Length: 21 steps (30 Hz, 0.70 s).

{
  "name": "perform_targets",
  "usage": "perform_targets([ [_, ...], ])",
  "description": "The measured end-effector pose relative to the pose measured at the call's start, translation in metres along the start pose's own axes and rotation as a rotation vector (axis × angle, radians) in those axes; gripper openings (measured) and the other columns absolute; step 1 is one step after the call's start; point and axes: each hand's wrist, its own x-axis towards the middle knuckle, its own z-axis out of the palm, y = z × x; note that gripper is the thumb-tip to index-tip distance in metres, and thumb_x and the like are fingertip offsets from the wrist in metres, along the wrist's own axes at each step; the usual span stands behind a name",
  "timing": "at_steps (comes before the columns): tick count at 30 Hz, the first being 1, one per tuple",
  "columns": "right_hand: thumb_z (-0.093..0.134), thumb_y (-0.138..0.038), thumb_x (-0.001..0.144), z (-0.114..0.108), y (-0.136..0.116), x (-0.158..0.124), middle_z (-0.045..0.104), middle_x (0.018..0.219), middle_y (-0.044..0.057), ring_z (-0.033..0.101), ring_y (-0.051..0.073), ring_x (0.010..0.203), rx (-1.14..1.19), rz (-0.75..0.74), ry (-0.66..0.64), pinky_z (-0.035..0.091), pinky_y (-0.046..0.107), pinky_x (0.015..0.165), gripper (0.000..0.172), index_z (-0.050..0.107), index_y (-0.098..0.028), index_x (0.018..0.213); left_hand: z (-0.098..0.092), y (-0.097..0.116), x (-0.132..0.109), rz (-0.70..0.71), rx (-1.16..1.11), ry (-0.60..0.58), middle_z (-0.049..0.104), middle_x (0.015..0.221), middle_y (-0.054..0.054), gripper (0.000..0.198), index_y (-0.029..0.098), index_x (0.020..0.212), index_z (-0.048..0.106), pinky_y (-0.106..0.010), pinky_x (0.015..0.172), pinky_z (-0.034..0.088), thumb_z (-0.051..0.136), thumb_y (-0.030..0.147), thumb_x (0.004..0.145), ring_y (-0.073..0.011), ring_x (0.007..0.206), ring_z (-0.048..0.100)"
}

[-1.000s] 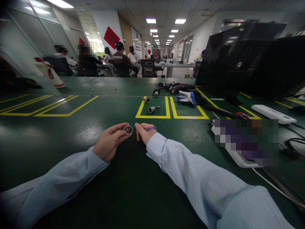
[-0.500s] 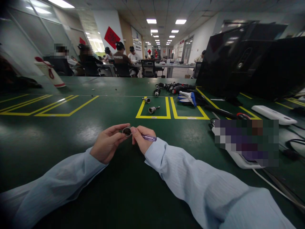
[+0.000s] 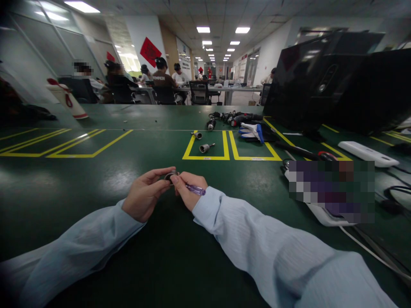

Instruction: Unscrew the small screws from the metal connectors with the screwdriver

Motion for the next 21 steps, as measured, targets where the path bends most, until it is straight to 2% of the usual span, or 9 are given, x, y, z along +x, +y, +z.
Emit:
perform_targets([
  [21, 0.042, -0.026, 0.085, -0.0004, -0.0018, 0.0002, 0.048, 0.051, -0.003, 0.047, 0.006, 0.051, -0.014, -0.026, 0.025, 0.036, 0.018, 0.053, 0.036, 0.05, -0.016, 0.052, -0.0017, -0.0028, 0.0014, -0.003, 0.03, -0.022, 0.067, 0.085, -0.008, 0.034, 0.011, 0.086, 0.066, -0.027, 0.068, 0.049, 0.07, 0.014, 0.053, -0.015, 0.072, 0.062],
])
